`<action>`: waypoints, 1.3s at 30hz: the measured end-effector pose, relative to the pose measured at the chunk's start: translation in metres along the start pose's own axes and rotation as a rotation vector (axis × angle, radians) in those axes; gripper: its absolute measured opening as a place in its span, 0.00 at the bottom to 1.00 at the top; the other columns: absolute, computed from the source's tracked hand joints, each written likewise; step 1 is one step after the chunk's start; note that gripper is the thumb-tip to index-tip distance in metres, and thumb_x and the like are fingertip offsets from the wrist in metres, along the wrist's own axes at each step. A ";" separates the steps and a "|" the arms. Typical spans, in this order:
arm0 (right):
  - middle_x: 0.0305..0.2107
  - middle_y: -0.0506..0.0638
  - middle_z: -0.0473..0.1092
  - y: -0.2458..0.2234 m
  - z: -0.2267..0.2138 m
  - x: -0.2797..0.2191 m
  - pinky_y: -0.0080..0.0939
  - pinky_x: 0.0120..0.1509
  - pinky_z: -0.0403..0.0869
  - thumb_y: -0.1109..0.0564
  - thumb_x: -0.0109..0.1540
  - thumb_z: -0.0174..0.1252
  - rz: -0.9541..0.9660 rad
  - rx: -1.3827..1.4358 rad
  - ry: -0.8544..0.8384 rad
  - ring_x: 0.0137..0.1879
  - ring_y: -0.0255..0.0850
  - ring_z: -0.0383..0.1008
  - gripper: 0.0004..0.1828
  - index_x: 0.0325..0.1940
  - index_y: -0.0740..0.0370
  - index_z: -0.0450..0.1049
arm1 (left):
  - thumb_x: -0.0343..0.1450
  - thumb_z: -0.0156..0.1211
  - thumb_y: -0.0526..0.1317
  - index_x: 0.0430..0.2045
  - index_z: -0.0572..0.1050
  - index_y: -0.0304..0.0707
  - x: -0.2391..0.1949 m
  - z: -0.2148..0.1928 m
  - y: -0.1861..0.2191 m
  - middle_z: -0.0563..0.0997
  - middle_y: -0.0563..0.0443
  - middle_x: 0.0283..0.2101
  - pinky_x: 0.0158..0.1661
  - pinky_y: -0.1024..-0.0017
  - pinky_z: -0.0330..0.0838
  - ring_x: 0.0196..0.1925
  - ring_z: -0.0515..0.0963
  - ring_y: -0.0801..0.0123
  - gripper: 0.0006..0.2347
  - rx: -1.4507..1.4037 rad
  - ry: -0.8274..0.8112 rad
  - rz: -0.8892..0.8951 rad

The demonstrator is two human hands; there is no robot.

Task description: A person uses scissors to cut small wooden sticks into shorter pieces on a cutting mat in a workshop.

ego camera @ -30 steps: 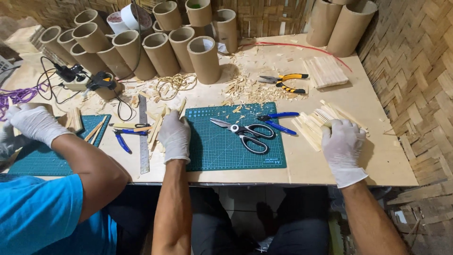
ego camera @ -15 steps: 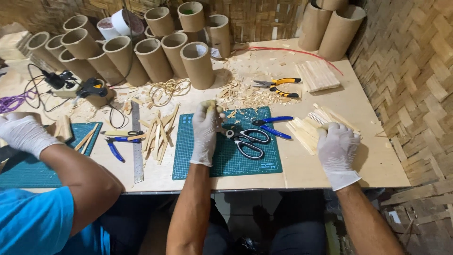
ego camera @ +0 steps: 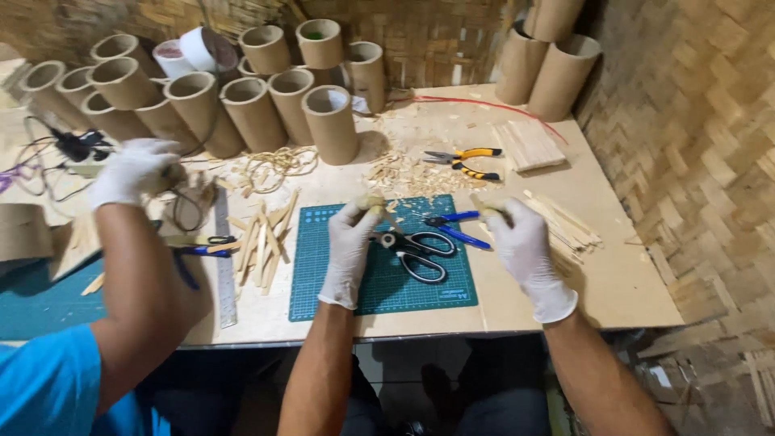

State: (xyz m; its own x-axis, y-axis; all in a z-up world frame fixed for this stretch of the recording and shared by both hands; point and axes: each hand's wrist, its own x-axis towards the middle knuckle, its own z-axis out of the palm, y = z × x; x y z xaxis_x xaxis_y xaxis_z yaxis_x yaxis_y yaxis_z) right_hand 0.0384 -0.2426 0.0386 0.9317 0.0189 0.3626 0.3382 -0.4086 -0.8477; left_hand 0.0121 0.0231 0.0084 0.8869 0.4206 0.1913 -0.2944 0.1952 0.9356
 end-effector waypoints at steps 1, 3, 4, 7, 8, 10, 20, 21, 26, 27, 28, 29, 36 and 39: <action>0.28 0.53 0.78 -0.009 0.015 0.003 0.44 0.46 0.77 0.59 0.63 0.63 -0.005 0.011 -0.009 0.37 0.43 0.79 0.06 0.43 0.57 0.81 | 0.67 0.69 0.31 0.34 0.82 0.36 -0.003 -0.001 0.003 0.85 0.48 0.35 0.38 0.72 0.80 0.38 0.79 0.74 0.05 0.008 0.011 0.007; 0.29 0.53 0.79 -0.027 0.044 0.010 0.46 0.45 0.78 0.59 0.62 0.63 -0.062 0.065 -0.074 0.38 0.46 0.82 0.04 0.41 0.55 0.80 | 0.66 0.69 0.30 0.34 0.82 0.33 -0.003 -0.001 0.008 0.85 0.46 0.34 0.40 0.69 0.80 0.38 0.80 0.71 0.05 0.006 0.023 0.041; 0.29 0.53 0.79 -0.029 0.058 0.014 0.46 0.45 0.78 0.59 0.62 0.63 -0.068 0.075 -0.074 0.38 0.46 0.82 0.04 0.41 0.55 0.80 | 0.66 0.69 0.30 0.34 0.82 0.33 -0.008 0.003 0.017 0.85 0.46 0.34 0.40 0.69 0.80 0.38 0.80 0.71 0.05 0.013 0.025 0.050; 0.33 0.51 0.80 -0.039 0.092 0.023 0.43 0.47 0.79 0.58 0.60 0.66 -0.112 0.103 -0.137 0.42 0.45 0.83 0.07 0.43 0.53 0.80 | 0.66 0.69 0.28 0.33 0.83 0.32 -0.015 0.009 0.034 0.85 0.44 0.33 0.39 0.67 0.81 0.37 0.82 0.70 0.05 0.056 0.031 0.081; 0.33 0.52 0.80 -0.045 0.099 0.024 0.43 0.47 0.79 0.59 0.61 0.66 -0.099 0.137 -0.167 0.41 0.45 0.83 0.07 0.42 0.54 0.81 | 0.65 0.70 0.27 0.33 0.82 0.32 -0.015 0.010 0.036 0.85 0.44 0.33 0.40 0.67 0.81 0.37 0.82 0.69 0.06 0.049 0.036 0.084; 0.32 0.52 0.80 -0.053 0.108 0.023 0.44 0.46 0.80 0.61 0.61 0.66 -0.087 0.174 -0.201 0.40 0.45 0.83 0.06 0.42 0.56 0.81 | 0.65 0.70 0.27 0.33 0.82 0.32 -0.012 0.009 0.031 0.85 0.43 0.33 0.40 0.67 0.81 0.37 0.82 0.68 0.06 0.046 0.043 0.087; 0.33 0.53 0.82 -0.058 0.114 0.009 0.39 0.38 0.82 0.63 0.59 0.67 0.055 0.386 -0.252 0.37 0.36 0.81 0.08 0.42 0.57 0.85 | 0.65 0.73 0.31 0.35 0.83 0.35 -0.001 0.009 0.020 0.85 0.47 0.30 0.26 0.74 0.81 0.30 0.81 0.73 0.08 0.148 0.094 0.044; 0.34 0.54 0.81 -0.063 0.111 0.008 0.39 0.39 0.82 0.64 0.60 0.66 0.076 0.433 -0.259 0.35 0.36 0.80 0.08 0.42 0.59 0.85 | 0.66 0.72 0.32 0.37 0.83 0.34 -0.002 0.009 0.023 0.84 0.48 0.30 0.24 0.74 0.81 0.30 0.81 0.73 0.08 0.119 0.102 0.030; 0.32 0.52 0.82 -0.065 0.102 0.003 0.43 0.43 0.81 0.64 0.56 0.71 -0.058 0.346 -0.297 0.39 0.41 0.83 0.12 0.43 0.57 0.85 | 0.65 0.72 0.31 0.33 0.84 0.34 -0.009 0.001 0.010 0.83 0.46 0.30 0.27 0.72 0.81 0.30 0.82 0.70 0.06 0.294 0.086 0.133; 0.31 0.51 0.81 -0.066 0.101 0.001 0.43 0.43 0.81 0.65 0.55 0.70 -0.053 0.352 -0.310 0.38 0.40 0.83 0.13 0.43 0.57 0.85 | 0.65 0.72 0.30 0.33 0.84 0.33 -0.014 0.001 0.011 0.83 0.44 0.29 0.29 0.70 0.81 0.29 0.82 0.68 0.06 0.347 0.090 0.159; 0.31 0.51 0.81 -0.068 0.100 -0.001 0.43 0.43 0.81 0.65 0.55 0.70 -0.052 0.353 -0.313 0.38 0.40 0.83 0.13 0.43 0.57 0.85 | 0.65 0.72 0.30 0.33 0.84 0.33 -0.018 0.000 0.014 0.83 0.44 0.29 0.29 0.70 0.81 0.29 0.82 0.68 0.06 0.349 0.092 0.158; 0.30 0.51 0.82 -0.069 0.099 -0.002 0.42 0.44 0.81 0.66 0.55 0.70 -0.038 0.355 -0.322 0.38 0.39 0.83 0.13 0.42 0.57 0.85 | 0.64 0.74 0.31 0.32 0.84 0.35 -0.022 0.000 0.018 0.83 0.46 0.29 0.29 0.71 0.81 0.29 0.83 0.67 0.06 0.420 0.114 0.205; 0.29 0.53 0.82 -0.080 0.097 -0.009 0.43 0.44 0.80 0.70 0.54 0.66 -0.068 0.330 -0.454 0.38 0.44 0.84 0.13 0.39 0.59 0.85 | 0.67 0.71 0.34 0.39 0.84 0.36 -0.053 -0.013 0.039 0.82 0.45 0.30 0.34 0.71 0.80 0.31 0.83 0.67 0.09 0.439 0.065 0.282; 0.30 0.50 0.82 -0.074 0.097 -0.011 0.42 0.47 0.80 0.70 0.55 0.65 -0.066 0.332 -0.529 0.39 0.42 0.84 0.14 0.39 0.56 0.86 | 0.66 0.71 0.32 0.38 0.85 0.37 -0.051 -0.029 0.026 0.83 0.47 0.30 0.33 0.72 0.79 0.28 0.82 0.69 0.09 0.454 0.002 0.294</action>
State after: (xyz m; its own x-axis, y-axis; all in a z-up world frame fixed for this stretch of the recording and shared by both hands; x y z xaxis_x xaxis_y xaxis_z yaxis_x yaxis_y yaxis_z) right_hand 0.0161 -0.1246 0.0597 0.8181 0.5181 0.2496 0.3410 -0.0875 -0.9360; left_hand -0.0515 0.0321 0.0148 0.7893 0.4015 0.4645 -0.3463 -0.3335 0.8768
